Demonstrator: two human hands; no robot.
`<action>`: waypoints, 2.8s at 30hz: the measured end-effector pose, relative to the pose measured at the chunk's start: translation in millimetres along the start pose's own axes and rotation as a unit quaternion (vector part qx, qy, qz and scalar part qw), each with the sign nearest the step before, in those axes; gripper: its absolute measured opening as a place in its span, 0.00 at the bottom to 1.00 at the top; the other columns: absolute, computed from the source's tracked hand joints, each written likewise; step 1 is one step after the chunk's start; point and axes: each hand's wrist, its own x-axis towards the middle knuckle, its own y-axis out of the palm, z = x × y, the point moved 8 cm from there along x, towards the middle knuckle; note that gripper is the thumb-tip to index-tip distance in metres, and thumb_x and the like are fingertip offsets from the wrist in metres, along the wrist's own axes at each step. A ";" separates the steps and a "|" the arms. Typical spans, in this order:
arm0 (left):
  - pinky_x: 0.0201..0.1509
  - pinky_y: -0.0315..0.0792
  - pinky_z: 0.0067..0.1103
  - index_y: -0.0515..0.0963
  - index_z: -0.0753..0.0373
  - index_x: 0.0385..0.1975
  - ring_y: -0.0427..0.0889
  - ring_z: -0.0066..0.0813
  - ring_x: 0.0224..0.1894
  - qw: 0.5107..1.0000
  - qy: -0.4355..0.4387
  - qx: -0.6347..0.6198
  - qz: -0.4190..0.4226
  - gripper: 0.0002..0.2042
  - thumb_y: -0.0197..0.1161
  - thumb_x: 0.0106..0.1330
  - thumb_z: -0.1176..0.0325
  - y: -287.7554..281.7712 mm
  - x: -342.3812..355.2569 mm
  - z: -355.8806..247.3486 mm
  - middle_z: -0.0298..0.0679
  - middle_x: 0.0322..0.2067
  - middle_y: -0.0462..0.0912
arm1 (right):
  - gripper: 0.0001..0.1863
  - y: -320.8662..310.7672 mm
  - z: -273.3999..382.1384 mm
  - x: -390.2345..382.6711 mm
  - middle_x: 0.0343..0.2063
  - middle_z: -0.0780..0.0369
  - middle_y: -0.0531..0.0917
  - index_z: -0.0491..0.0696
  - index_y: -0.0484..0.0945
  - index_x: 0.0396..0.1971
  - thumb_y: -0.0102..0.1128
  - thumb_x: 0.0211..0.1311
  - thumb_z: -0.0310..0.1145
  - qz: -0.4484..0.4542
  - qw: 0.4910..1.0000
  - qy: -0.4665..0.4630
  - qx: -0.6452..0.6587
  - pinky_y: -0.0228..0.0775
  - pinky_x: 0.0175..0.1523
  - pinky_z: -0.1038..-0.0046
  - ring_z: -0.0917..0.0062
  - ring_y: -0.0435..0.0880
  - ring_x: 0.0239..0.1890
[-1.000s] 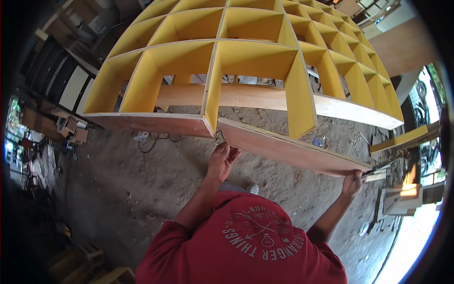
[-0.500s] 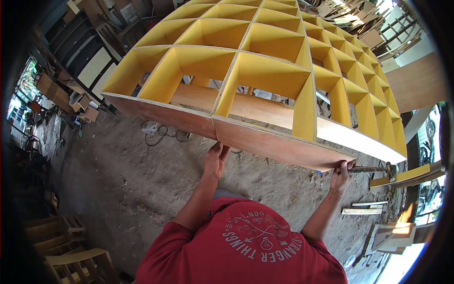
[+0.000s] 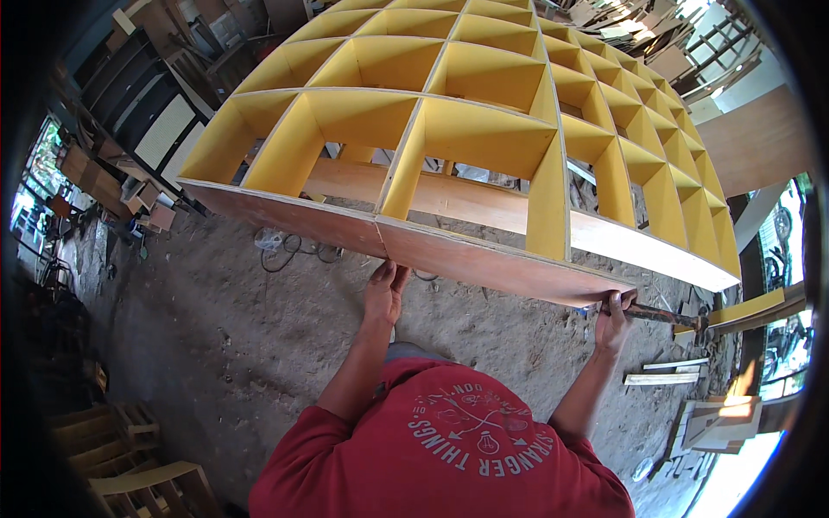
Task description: The person fits a wooden board into the slots of a large yellow wooden grid structure. They use a pencil and a square ruler to mark a line on the board and tap the wood into position using a hammer.
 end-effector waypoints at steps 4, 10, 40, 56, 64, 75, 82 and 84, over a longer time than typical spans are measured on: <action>0.59 0.80 0.28 0.74 0.70 0.51 0.82 0.36 0.51 1.000 0.002 -0.002 -0.023 0.13 0.60 0.70 0.73 -3.9 2.7 2.4 0.44 0.48 0.81 | 0.19 10.3 2.5 -4.7 0.29 0.73 0.67 0.56 0.61 0.26 0.62 0.62 0.20 -0.032 0.999 0.003 -0.005 0.55 0.41 0.78 0.85 0.64 0.33; 0.58 0.80 0.28 0.73 0.67 0.52 0.82 0.34 0.52 0.999 -0.026 0.003 -0.038 0.14 0.61 0.70 0.70 -16.8 10.2 8.1 0.43 0.48 0.81 | 0.18 3.8 -1.7 -5.1 0.29 0.73 0.67 0.56 0.61 0.26 0.62 0.63 0.20 -0.029 1.000 0.009 -0.007 0.55 0.42 0.78 0.85 0.64 0.33; 0.53 0.80 0.18 0.76 0.63 0.51 0.83 0.24 0.44 0.999 -0.014 -0.004 0.040 0.13 0.62 0.69 0.69 -21.1 23.8 8.9 0.34 0.43 0.83 | 0.19 19.3 8.5 -7.3 0.29 0.71 0.69 0.55 0.61 0.24 0.63 0.61 0.20 -0.032 0.999 0.000 -0.013 0.59 0.41 0.76 0.84 0.68 0.34; 0.59 0.77 0.25 0.74 0.69 0.53 0.81 0.30 0.50 0.999 -0.037 -0.001 -0.016 0.16 0.63 0.68 0.73 -20.3 12.6 0.3 0.42 0.48 0.80 | 0.14 12.3 -2.4 -9.8 0.30 0.73 0.71 0.55 0.65 0.28 0.59 0.66 0.21 0.000 1.000 -0.010 0.000 0.59 0.47 0.77 0.86 0.69 0.37; 0.59 0.77 0.26 0.74 0.69 0.52 0.81 0.32 0.50 0.999 -0.041 0.016 -0.011 0.13 0.59 0.70 0.74 -10.7 11.2 -5.9 0.43 0.48 0.80 | 0.18 19.3 1.9 -11.5 0.28 0.72 0.67 0.56 0.61 0.25 0.57 0.65 0.19 -0.001 1.000 -0.005 0.002 0.55 0.45 0.77 0.85 0.64 0.34; 0.59 0.77 0.26 0.73 0.70 0.55 0.81 0.32 0.51 0.996 -0.043 0.076 0.035 0.15 0.58 0.71 0.75 -14.1 17.5 -15.3 0.44 0.49 0.80 | 0.16 13.0 -0.8 -12.7 0.31 0.69 0.73 0.54 0.62 0.26 0.61 0.64 0.22 -0.048 0.999 0.009 -0.018 0.62 0.46 0.73 0.83 0.70 0.35; 0.59 0.77 0.27 0.76 0.70 0.51 0.82 0.32 0.50 0.994 -0.049 0.092 0.015 0.12 0.58 0.70 0.77 -27.5 18.4 -14.6 0.43 0.46 0.82 | 0.10 18.3 1.6 -13.5 0.36 0.63 0.80 0.48 0.69 0.32 0.64 0.64 0.27 -0.046 0.999 0.014 -0.014 0.46 0.76 0.49 0.79 0.79 0.44; 0.59 0.77 0.27 0.76 0.69 0.51 0.82 0.32 0.50 0.994 -0.052 0.093 0.006 0.12 0.58 0.69 0.78 -37.8 21.2 -15.2 0.43 0.46 0.83 | 0.11 14.7 0.6 -12.9 0.37 0.61 0.81 0.48 0.68 0.31 0.64 0.63 0.29 -0.051 0.998 0.017 -0.019 0.43 0.77 0.48 0.78 0.80 0.42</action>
